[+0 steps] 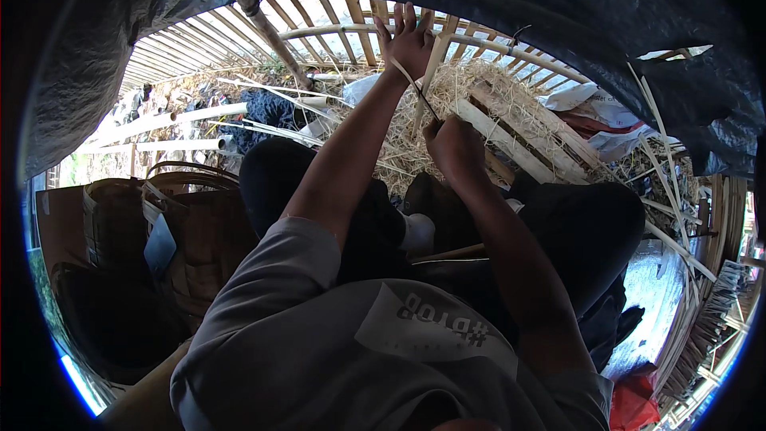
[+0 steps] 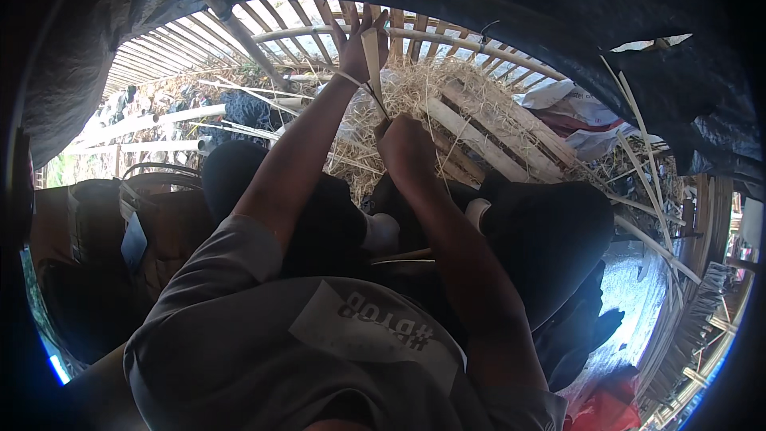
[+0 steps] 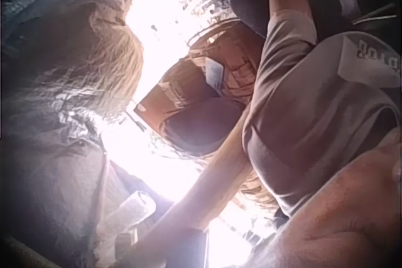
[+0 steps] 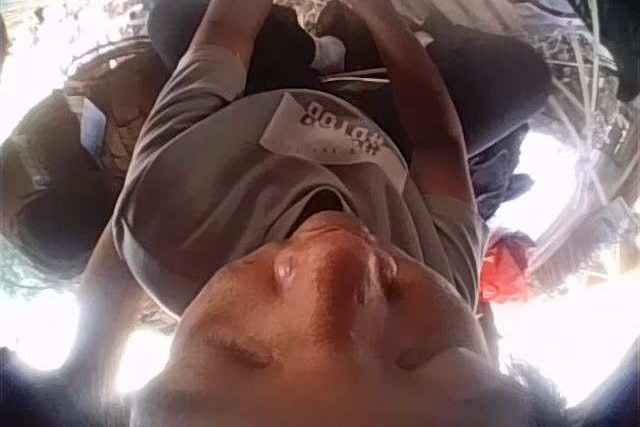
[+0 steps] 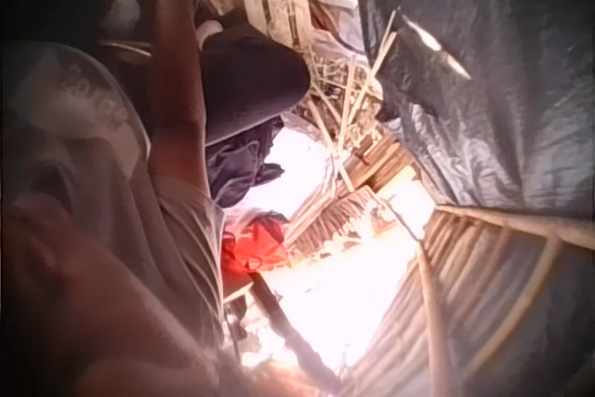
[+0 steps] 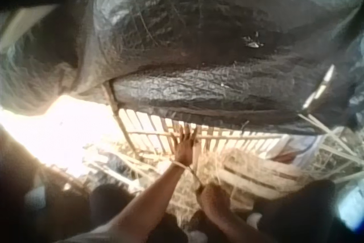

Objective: The person shaves thin bamboo strips using a large knife while sitting. They hold the strip in one hand and draw the blade along it to remove shavings, thinning the material for further use.

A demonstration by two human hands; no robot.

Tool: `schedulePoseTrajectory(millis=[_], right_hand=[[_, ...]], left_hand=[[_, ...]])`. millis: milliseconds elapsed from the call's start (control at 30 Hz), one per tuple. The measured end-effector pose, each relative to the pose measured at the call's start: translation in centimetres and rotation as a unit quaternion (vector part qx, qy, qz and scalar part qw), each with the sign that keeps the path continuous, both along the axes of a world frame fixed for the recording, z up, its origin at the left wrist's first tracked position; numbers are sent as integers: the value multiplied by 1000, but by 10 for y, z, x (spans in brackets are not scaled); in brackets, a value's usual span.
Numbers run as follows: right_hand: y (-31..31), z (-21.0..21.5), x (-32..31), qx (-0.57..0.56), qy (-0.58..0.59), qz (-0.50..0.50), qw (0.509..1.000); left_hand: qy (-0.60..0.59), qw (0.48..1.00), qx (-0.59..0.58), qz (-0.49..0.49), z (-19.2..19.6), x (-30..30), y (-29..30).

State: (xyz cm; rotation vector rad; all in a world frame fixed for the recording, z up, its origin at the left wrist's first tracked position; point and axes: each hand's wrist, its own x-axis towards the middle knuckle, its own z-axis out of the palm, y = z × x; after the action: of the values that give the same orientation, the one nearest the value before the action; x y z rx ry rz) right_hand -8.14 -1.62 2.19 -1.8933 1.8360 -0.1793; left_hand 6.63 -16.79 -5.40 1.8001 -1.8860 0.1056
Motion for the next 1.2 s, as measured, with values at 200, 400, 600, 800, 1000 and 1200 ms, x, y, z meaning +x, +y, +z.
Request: schedulePoseTrajectory(millis=[200,400,600,800,1000,1200], right_hand=[[4,-3,2,13,13,14,1000],[-3,-11,-7,-6,8,-3,1000],[-3,-16,-6,-3,6,9,1000],[2,-23,-7,-14,-26,2,1000],[4,-33,-9,-8,6,15,1000],[-9,-54,0,-37,-17,-2,999]], left_hand=[[84,996,-30,-2,0,7,5],[118,993,-10,7,1,-5,3],[101,995,-14,17,-6,-3,4],[110,994,-4,13,-15,-3,5],[119,993,-2,7,-40,-5,8],[127,992,-5,7,-39,7,-6]])
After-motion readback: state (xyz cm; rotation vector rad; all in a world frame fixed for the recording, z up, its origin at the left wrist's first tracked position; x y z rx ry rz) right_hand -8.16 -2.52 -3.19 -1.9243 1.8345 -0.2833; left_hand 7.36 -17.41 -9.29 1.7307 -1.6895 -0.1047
